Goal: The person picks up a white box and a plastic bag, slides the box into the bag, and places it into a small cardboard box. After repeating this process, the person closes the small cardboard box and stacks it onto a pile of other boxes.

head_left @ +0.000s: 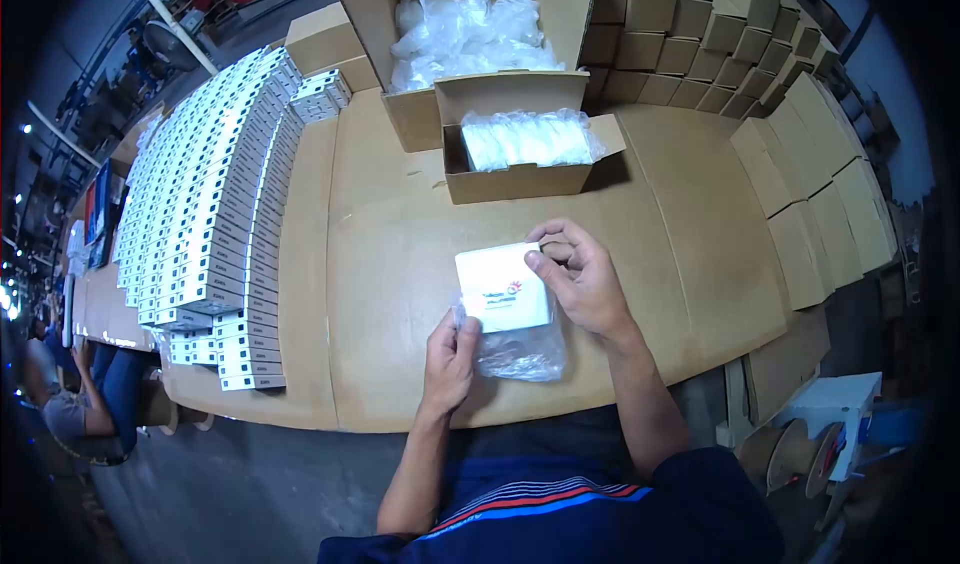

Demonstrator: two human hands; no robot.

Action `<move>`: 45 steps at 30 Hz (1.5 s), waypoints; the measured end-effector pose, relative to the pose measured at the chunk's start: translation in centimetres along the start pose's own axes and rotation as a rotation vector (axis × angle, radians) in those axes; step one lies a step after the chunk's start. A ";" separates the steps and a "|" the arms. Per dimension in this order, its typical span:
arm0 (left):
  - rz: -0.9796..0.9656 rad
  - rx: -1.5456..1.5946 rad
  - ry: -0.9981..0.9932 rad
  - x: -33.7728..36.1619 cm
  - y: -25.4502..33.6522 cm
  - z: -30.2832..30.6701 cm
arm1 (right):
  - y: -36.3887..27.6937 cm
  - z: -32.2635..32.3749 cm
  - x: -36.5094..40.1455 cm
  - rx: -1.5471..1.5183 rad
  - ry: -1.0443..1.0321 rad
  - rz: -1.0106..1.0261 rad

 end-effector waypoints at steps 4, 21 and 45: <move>0.109 0.110 0.091 0.0 -0.6 -0.2 | 1.4 0.1 0.8 -0.118 0.012 -0.125; -0.067 0.049 0.121 -1.2 -1.6 0.1 | 7.8 -0.6 3.8 -0.730 0.062 -0.255; -0.115 0.061 0.131 -0.7 1.5 -2.3 | 6.8 -2.3 4.7 -0.430 0.070 -0.051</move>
Point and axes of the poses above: each hand's wrist, its own x-axis away from the middle knuckle, its own z-axis out of the back of the hand, y = z × x, the point moved 1 cm from there along -x, towards the middle knuckle, and after that the axes turned 6 degrees about y, right-handed, at the moved point
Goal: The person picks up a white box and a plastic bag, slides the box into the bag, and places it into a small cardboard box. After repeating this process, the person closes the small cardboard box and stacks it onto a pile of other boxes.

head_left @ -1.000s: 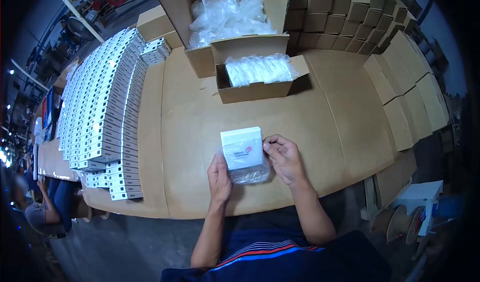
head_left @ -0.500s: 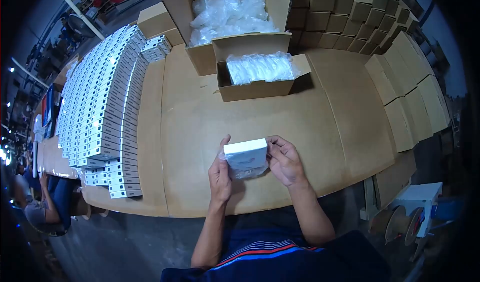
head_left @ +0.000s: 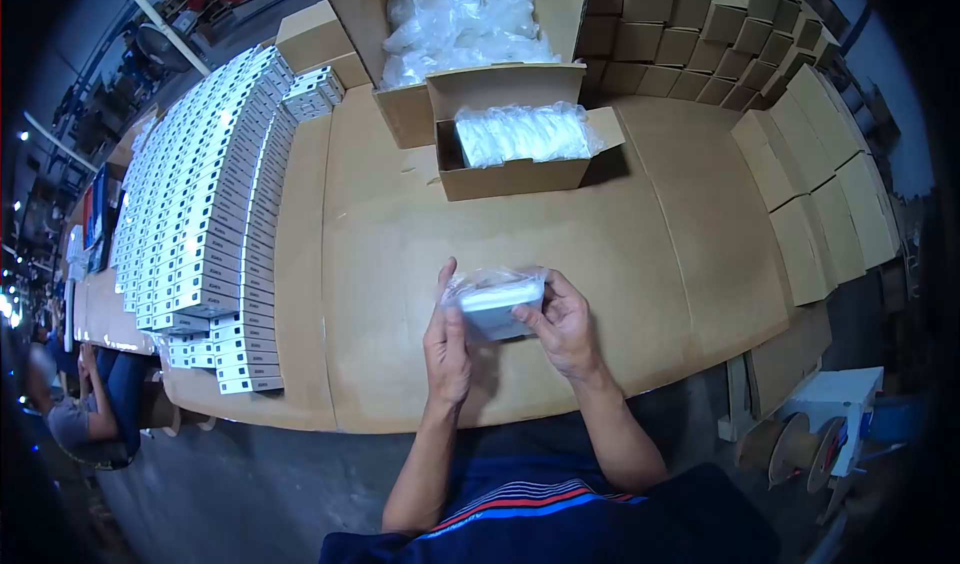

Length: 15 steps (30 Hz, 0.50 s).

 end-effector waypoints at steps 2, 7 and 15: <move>-0.106 -0.174 -0.060 -0.2 0.2 0.1 | 0.1 0.0 0.0 0.005 -0.003 0.022; 0.077 -0.131 0.001 0.3 0.1 0.1 | -0.5 0.7 -0.2 0.139 -0.107 0.086; 0.170 -0.032 0.168 0.1 0.2 0.1 | -2.4 0.7 -0.2 0.021 0.071 -0.002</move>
Point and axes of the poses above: each hand's wrist, its own x-axis away from the middle knuckle, its own z-axis out of the back of the hand, y = z × x, the point moved 1 cm from there along -x, towards the middle knuckle, and after that the axes turned 6 degrees about y, right-handed, at the moved point
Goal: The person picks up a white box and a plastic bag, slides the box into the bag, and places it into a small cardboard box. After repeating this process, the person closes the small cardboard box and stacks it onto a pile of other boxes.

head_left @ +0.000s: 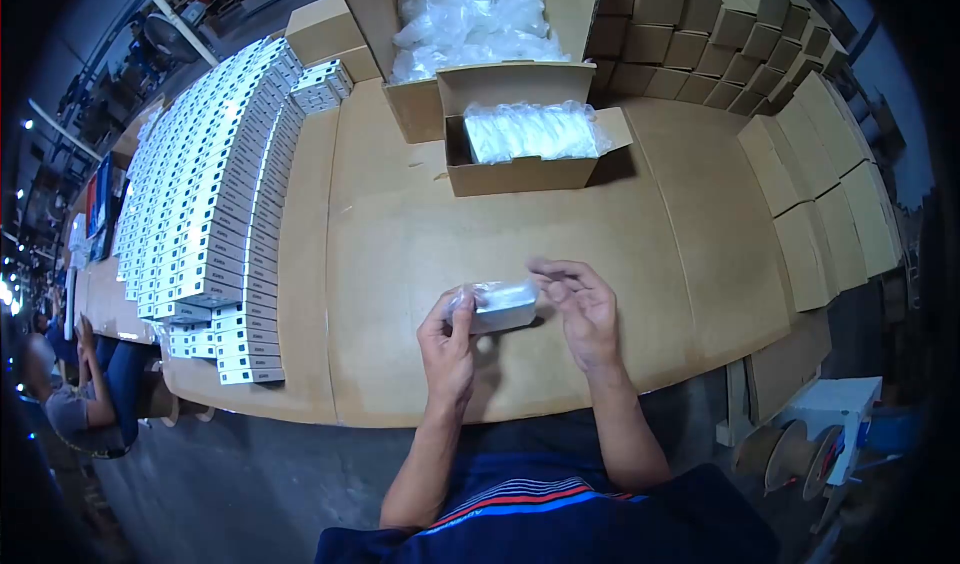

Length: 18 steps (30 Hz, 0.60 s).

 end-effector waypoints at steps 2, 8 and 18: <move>-0.024 0.004 0.015 -0.2 0.2 0.1 | 0.4 0.8 -0.2 0.002 -0.100 0.231; -0.052 0.029 -0.009 -0.3 -0.4 -0.1 | -0.7 -0.8 0.3 0.444 -0.272 0.172; -0.001 0.070 -0.043 -0.8 0.8 0.6 | 0.1 -0.5 -0.4 0.462 -0.251 0.141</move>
Point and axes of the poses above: each hand's wrist, its own x-axis away from the middle knuckle, its own z-axis out of the back of the hand, y = z × x, the point moved 1 cm from there along -x, towards the middle knuckle, and after that the axes turned 6 degrees about y, right-handed, at the moved point
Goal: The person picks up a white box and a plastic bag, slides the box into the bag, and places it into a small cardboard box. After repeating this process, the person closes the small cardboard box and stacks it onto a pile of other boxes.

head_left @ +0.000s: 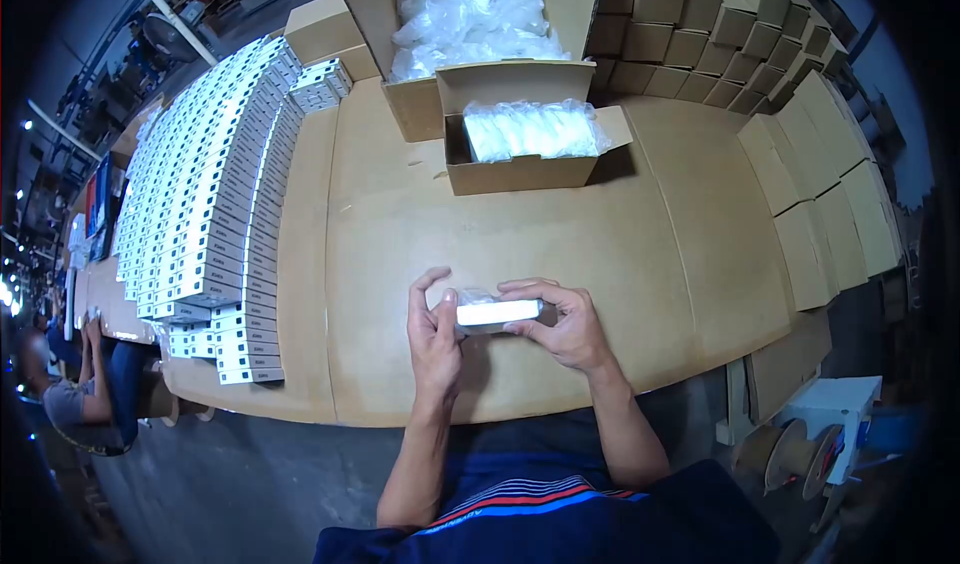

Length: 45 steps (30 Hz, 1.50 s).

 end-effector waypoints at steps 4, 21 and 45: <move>-0.115 -0.110 -0.218 -0.2 1.3 0.7 | 0.3 0.6 -0.1 0.071 0.001 0.013; -0.391 -0.530 -0.484 -5.8 3.5 0.7 | -6.8 3.5 -6.0 0.623 -0.205 0.502; -0.620 -0.839 -0.337 -15.4 4.9 -0.7 | -1.9 -5.0 -19.4 0.872 0.484 0.402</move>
Point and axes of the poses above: each hand's wrist, its own x-axis away from the middle knuckle, its own z-axis out of the back of the hand, y = z × x, the point moved 1 cm from there along -x, towards the middle knuckle, and after that the axes turned 6 degrees about y, right-handed, at the moved point
